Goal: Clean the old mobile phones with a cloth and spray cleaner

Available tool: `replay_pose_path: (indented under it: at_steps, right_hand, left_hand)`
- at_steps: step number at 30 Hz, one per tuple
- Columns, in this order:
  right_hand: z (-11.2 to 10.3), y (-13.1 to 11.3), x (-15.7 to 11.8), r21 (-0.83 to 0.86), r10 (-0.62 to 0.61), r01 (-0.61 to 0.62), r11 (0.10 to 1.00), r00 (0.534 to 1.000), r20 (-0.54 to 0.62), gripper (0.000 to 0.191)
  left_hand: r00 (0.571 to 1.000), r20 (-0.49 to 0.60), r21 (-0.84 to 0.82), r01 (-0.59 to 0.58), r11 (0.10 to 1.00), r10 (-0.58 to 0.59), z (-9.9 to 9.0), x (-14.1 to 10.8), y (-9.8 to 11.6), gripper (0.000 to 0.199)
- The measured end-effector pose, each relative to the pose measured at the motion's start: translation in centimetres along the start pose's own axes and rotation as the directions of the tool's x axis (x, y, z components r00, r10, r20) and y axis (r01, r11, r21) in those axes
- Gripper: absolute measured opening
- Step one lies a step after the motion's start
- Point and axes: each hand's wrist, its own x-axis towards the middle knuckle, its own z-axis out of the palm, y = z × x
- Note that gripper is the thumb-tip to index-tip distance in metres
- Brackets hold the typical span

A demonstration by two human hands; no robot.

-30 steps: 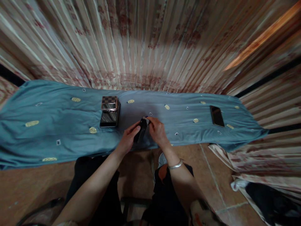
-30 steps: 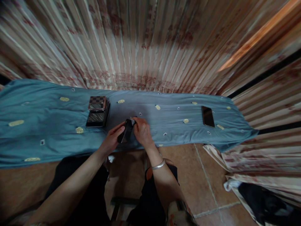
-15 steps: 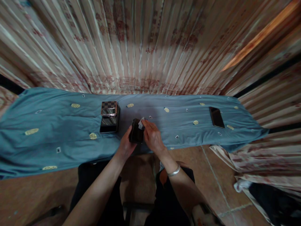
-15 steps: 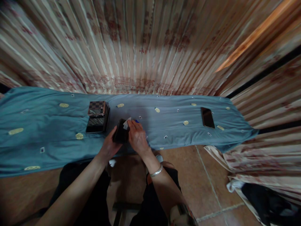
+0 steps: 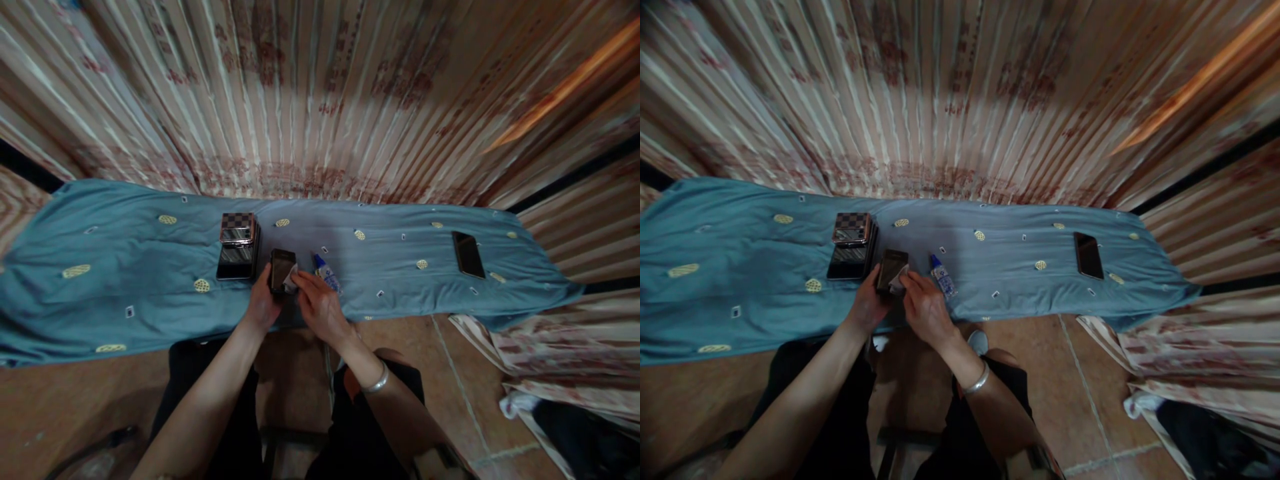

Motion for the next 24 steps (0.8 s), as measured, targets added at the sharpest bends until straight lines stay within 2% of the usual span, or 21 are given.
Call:
replay_pose_path:
  at_steps: [6,10,17,24]
  right_hand:
    - [-0.7,0.1,-0.4,0.082,0.011,-0.012,0.997,1.0,0.002,0.04]
    - [-1.0,0.1,-0.4,0.013,-0.01,0.01,1.0,1.0,-0.003,0.038]
    - [-0.7,-0.1,-0.3,-0.134,-0.082,0.083,0.987,0.997,0.009,0.036]
    - [-0.4,-0.8,-0.1,-0.156,-0.151,0.166,0.974,0.983,0.105,0.037]
  left_hand:
    - [0.999,0.033,0.02,-0.028,0.999,0.027,0.0,0.1,0.0,0.033]
    - [0.998,0.066,0.023,-0.004,1.0,0.002,0.4,0.2,-0.2,0.03]
    - [0.994,0.074,0.006,0.079,0.997,-0.079,1.2,-0.1,-0.4,0.049]
    - [0.987,0.102,0.011,0.121,0.993,-0.121,-0.7,0.5,-1.6,0.035]
